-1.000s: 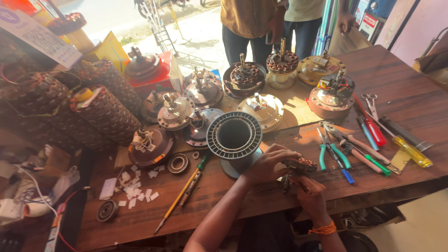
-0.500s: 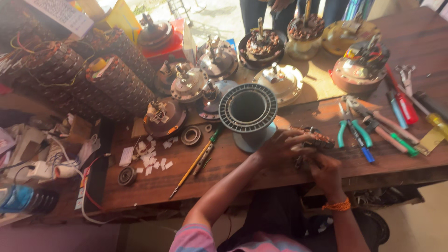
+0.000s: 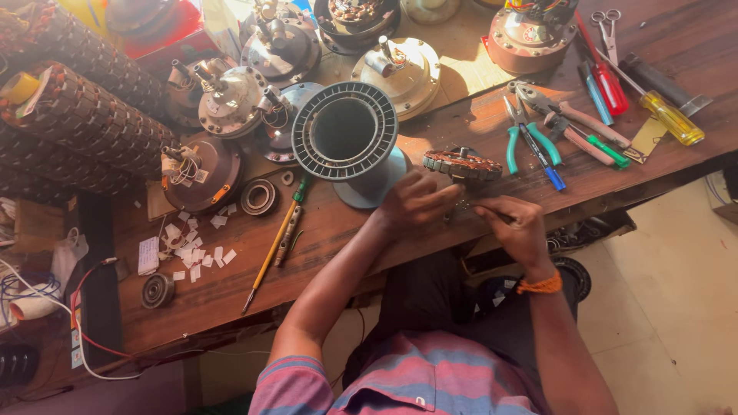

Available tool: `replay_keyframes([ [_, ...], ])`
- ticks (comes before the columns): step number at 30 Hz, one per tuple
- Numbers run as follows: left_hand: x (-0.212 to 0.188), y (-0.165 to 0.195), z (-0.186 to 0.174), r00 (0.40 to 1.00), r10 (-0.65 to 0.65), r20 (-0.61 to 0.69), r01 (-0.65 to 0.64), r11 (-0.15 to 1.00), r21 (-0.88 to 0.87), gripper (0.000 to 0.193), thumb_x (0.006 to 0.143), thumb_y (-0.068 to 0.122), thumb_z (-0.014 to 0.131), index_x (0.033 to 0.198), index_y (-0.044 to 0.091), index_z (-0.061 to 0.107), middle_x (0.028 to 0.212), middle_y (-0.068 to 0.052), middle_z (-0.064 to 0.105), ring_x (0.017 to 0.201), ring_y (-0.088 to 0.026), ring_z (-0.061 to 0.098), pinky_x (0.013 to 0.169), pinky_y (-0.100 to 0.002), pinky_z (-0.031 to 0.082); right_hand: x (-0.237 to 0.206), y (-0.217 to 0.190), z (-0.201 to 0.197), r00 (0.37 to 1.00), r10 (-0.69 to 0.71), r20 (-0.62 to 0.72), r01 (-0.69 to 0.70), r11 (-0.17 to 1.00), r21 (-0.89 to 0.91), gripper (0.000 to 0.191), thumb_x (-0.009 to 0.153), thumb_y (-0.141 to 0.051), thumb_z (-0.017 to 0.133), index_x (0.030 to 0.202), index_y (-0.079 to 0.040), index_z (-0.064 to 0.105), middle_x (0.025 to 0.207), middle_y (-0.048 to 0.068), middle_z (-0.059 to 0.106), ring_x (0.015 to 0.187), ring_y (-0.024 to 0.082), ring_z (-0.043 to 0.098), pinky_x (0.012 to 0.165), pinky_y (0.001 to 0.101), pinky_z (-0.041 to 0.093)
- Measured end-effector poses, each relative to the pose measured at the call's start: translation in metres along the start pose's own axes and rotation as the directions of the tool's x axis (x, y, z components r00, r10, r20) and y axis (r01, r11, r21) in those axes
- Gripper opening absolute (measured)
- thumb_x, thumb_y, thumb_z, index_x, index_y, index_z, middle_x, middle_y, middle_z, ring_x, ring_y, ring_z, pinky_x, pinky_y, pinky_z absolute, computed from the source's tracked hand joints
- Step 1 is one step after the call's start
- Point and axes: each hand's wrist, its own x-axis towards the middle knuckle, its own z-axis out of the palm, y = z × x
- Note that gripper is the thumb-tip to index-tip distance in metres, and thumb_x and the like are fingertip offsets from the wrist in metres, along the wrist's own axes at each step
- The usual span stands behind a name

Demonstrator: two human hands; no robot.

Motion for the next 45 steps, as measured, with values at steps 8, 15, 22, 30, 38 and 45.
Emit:
replay_keyframes([
  [8, 0.008, 0.023, 0.007, 0.896, -0.424, -0.13, 0.353, 0.86, -0.369, 0.024, 0.085, 0.016, 0.076, 0.108, 0.01, 0.075, 0.102, -0.004, 0.07, 0.092, -0.019, 0.072, 0.078, -0.035, 0.058, 0.014, -0.041, -0.039, 0.991, -0.073, 0.116, 0.095, 0.976, -0.194, 0.012, 0.091, -0.002, 0.072, 0.102, -0.005, 0.073, 0.089, 0.007, 0.071, 0.072, 0.017, 0.065, 0.063, 0.032, 0.049],
  [15, 0.009, 0.054, 0.034, 0.358, -0.911, 0.206, 0.516, 0.009, -0.856, 0.012, 0.096, 0.012, 0.076, 0.099, 0.001, 0.075, 0.092, -0.003, 0.074, 0.083, -0.007, 0.064, 0.073, -0.024, 0.05, 0.067, -0.041, -0.007, 0.991, -0.124, 0.042, 0.13, 0.976, -0.174, 0.009, 0.097, -0.003, 0.075, 0.105, 0.0, 0.073, 0.094, 0.012, 0.072, 0.079, 0.017, 0.069, 0.069, 0.0314, 0.052],
  [22, 0.016, 0.055, 0.043, 0.116, -0.885, 0.451, 0.285, -0.405, -0.869, 0.013, 0.096, 0.014, 0.076, 0.099, 0.002, 0.074, 0.084, 0.0, 0.069, 0.07, -0.005, 0.053, 0.06, -0.023, 0.038, 0.089, -0.015, 0.0, 0.99, 0.114, 0.081, -0.115, 0.993, 0.002, 0.013, 0.094, -0.007, 0.077, 0.106, -0.001, 0.077, 0.086, 0.005, 0.075, 0.077, 0.004, 0.067, 0.066, 0.0225, 0.052],
  [30, 0.02, 0.068, 0.051, 0.062, -0.93, 0.363, 0.368, -0.317, -0.874, 0.01, 0.093, 0.014, 0.075, 0.094, 0.005, 0.073, 0.072, 0.006, 0.063, 0.059, -0.001, 0.05, 0.049, -0.02, 0.036, 0.088, -0.003, -0.008, 0.982, 0.169, 0.083, -0.172, 0.985, 0.03, 0.014, 0.095, -0.01, 0.082, 0.106, -0.003, 0.079, 0.073, -0.003, 0.064, 0.065, 0.0, 0.05, 0.056, 0.0211, 0.038],
  [38, 0.028, 0.074, 0.052, 0.052, -0.96, 0.276, 0.36, -0.239, -0.902, 0.013, 0.097, 0.017, 0.073, 0.096, 0.005, 0.071, 0.083, 0.001, 0.068, 0.06, -0.005, 0.054, 0.052, -0.023, 0.043, 0.098, 0.018, -0.008, 0.963, 0.259, -0.072, -0.255, 0.965, 0.058, 0.012, 0.092, -0.009, 0.082, 0.103, -0.004, 0.08, 0.065, -0.012, 0.046, 0.057, -0.001, 0.033, 0.05, 0.023, 0.021],
  [45, 0.031, 0.035, 0.0, 0.818, -0.549, -0.172, 0.487, 0.819, -0.302, 0.058, 0.089, 0.024, 0.079, 0.14, 0.014, 0.052, 0.119, -0.007, 0.068, 0.115, -0.025, 0.06, 0.103, -0.041, 0.045, 0.078, 0.028, -0.024, 0.935, 0.338, -0.108, -0.314, 0.929, 0.196, 0.014, 0.092, -0.008, 0.081, 0.104, -0.001, 0.078, 0.07, -0.012, 0.053, 0.06, -0.002, 0.039, 0.053, 0.0199, 0.025],
])
